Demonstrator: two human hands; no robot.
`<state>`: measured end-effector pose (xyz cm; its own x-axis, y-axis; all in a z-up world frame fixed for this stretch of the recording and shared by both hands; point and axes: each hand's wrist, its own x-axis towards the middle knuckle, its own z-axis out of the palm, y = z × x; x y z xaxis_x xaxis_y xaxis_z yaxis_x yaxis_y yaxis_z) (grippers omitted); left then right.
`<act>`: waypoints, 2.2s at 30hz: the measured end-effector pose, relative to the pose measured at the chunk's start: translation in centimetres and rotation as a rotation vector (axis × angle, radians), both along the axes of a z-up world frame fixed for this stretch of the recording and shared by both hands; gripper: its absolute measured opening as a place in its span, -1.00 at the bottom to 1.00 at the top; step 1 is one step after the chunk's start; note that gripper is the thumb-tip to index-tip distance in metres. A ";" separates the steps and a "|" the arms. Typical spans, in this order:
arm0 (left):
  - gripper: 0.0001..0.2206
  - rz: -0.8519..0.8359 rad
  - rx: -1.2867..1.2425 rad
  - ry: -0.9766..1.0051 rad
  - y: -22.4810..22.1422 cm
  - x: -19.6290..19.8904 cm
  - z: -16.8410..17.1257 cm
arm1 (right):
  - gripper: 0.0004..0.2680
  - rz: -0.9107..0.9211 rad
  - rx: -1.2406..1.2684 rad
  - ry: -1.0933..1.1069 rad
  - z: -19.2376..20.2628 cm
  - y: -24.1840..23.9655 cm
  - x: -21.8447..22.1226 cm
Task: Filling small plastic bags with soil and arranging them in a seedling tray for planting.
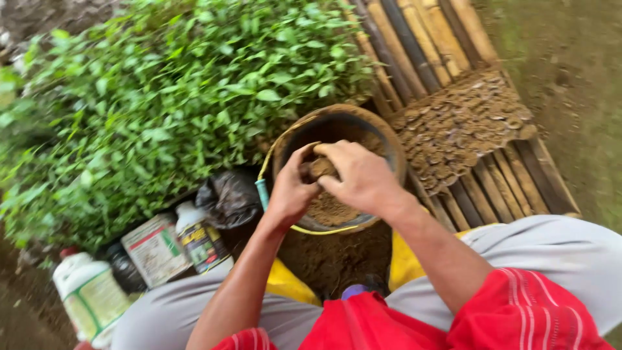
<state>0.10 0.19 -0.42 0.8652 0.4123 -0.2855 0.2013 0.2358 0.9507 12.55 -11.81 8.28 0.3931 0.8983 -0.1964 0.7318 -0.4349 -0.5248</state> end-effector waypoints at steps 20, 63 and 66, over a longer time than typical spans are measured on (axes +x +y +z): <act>-0.30 -0.318 0.485 0.275 -4.3 3.1 2.2 | -0.81 -0.554 -0.297 0.096 5.6 -9.2 12.4; -0.24 -0.511 1.456 0.113 -9.7 1.5 -6.2 | -0.75 -2.076 -0.102 -0.097 -30.3 -30.2 32.2; -0.23 -0.520 1.428 0.119 -9.6 1.5 -6.1 | -0.77 -2.056 -0.082 -0.107 -31.4 -30.9 31.9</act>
